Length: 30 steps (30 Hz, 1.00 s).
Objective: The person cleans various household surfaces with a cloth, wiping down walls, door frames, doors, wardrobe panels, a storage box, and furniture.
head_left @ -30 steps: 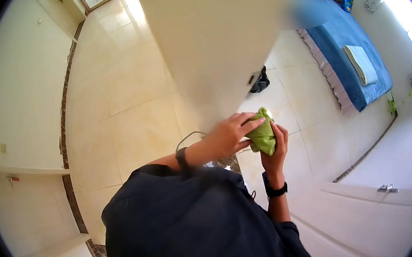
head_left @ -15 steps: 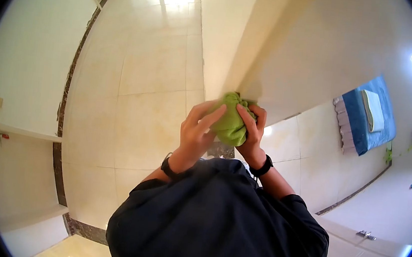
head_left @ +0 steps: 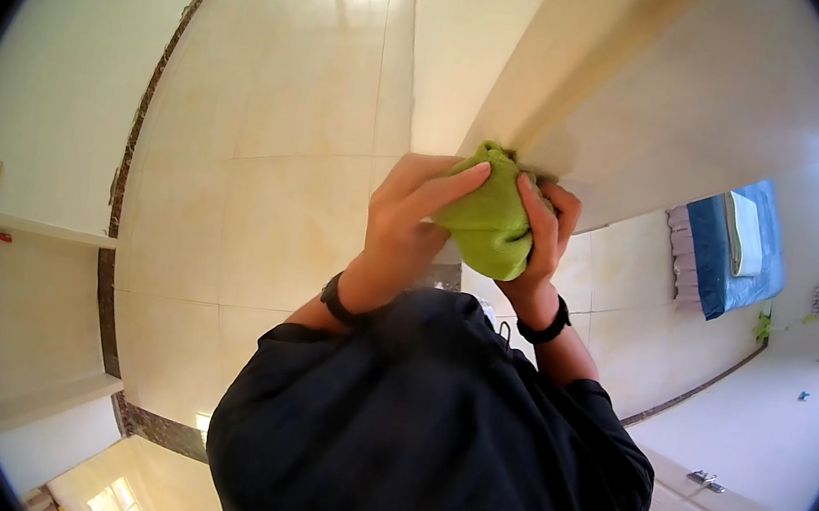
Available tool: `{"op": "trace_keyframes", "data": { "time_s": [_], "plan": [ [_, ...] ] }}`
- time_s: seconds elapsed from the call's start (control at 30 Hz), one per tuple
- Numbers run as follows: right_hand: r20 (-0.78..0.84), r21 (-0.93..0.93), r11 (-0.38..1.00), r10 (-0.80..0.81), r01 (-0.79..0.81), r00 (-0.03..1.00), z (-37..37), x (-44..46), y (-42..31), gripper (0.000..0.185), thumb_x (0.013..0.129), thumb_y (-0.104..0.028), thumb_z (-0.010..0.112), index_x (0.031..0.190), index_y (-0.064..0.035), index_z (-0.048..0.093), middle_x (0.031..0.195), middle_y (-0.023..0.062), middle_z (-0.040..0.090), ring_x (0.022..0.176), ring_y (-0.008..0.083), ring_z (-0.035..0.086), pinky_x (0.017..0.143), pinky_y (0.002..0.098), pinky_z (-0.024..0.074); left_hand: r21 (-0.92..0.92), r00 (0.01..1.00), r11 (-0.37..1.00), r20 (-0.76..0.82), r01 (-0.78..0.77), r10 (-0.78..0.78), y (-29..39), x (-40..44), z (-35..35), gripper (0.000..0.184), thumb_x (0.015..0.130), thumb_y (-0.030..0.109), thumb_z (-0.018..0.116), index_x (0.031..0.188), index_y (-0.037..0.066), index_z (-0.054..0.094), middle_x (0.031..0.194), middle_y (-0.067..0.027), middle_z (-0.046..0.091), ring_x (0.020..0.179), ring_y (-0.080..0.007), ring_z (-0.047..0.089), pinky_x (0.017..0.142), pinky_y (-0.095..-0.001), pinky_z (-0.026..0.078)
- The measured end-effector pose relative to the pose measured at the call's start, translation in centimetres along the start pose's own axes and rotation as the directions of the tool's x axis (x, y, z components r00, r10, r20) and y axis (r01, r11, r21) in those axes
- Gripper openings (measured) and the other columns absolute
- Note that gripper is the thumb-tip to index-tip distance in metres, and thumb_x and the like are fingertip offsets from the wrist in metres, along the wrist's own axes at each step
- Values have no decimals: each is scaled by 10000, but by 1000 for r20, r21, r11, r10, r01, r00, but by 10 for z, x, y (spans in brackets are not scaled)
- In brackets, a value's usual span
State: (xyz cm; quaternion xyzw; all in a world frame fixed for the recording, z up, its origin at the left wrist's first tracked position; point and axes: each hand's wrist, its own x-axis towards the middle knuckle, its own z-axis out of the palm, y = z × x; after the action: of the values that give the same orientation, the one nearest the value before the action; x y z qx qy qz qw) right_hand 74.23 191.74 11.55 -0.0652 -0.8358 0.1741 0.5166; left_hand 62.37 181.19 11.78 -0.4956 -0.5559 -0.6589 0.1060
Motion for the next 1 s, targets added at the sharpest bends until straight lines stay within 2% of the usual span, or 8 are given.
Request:
{"op": "trace_keyframes", "data": {
  "time_s": [0.17,0.27,0.37,0.53,0.67,0.77,0.9,1.0],
  "plan": [
    [72,-47,999,24,-21,997,23,-43,9,621,660,-75,833,1234,1,608,1115,187,505,998,313,533,845,368,475,-87,975,975,110,203,-193,-34,-43,-8,551,689,-165,623,1186,68,667,1127,-144,652,1007,-267,642,825,-322,530],
    [251,-51,995,94,-84,963,36,-59,8,661,672,5,785,1302,-57,592,1137,176,461,1053,337,487,891,390,463,-254,904,871,193,421,-381,-67,-73,-10,503,790,-122,679,1258,29,572,1169,-123,638,1052,-215,628,913,-299,504],
    [367,-118,988,136,-99,920,42,-65,1,699,674,74,737,1334,-88,577,1146,173,442,1067,357,465,916,413,455,-256,870,834,211,489,-445,-90,-89,-8,467,842,-66,680,1279,30,547,1208,-99,623,1097,-175,598,951,-298,484],
    [321,-168,983,129,-78,938,38,-50,-9,693,672,62,747,1331,-77,582,1162,177,442,1078,355,467,921,409,453,-313,911,855,151,412,-384,-80,-67,-6,420,845,-61,658,1250,17,578,1186,-101,625,1085,-180,602,938,-305,485],
    [128,-164,986,10,11,992,23,-12,-13,644,669,8,785,1286,-65,619,1174,177,451,1072,322,489,911,387,459,-393,968,884,86,252,-237,-52,-17,-5,423,831,-86,650,1237,18,595,1156,-95,626,1069,-183,605,929,-301,483],
    [21,-81,995,-52,54,998,11,19,-21,630,667,-18,801,1272,-59,626,1154,172,475,1040,318,513,888,383,471,-485,972,842,124,236,-201,-27,19,-12,429,813,-90,665,1223,24,608,1135,-85,625,1062,-176,601,927,-296,479],
    [-30,-40,998,-46,45,998,10,11,-16,601,657,-23,807,1235,-43,644,1114,173,507,1005,320,535,871,370,481,-408,953,863,182,299,-244,-32,7,-13,430,806,-134,618,1203,30,629,1111,-60,633,1049,-158,601,933,-279,471],
    [76,-27,1000,7,-5,997,25,-25,-1,605,657,-10,803,1237,-39,635,1117,181,505,1005,329,536,870,373,484,-369,879,803,282,469,-384,-60,-25,-16,463,784,-163,584,1201,32,636,1096,-57,646,1034,-157,608,903,-269,485]
  ]
}}
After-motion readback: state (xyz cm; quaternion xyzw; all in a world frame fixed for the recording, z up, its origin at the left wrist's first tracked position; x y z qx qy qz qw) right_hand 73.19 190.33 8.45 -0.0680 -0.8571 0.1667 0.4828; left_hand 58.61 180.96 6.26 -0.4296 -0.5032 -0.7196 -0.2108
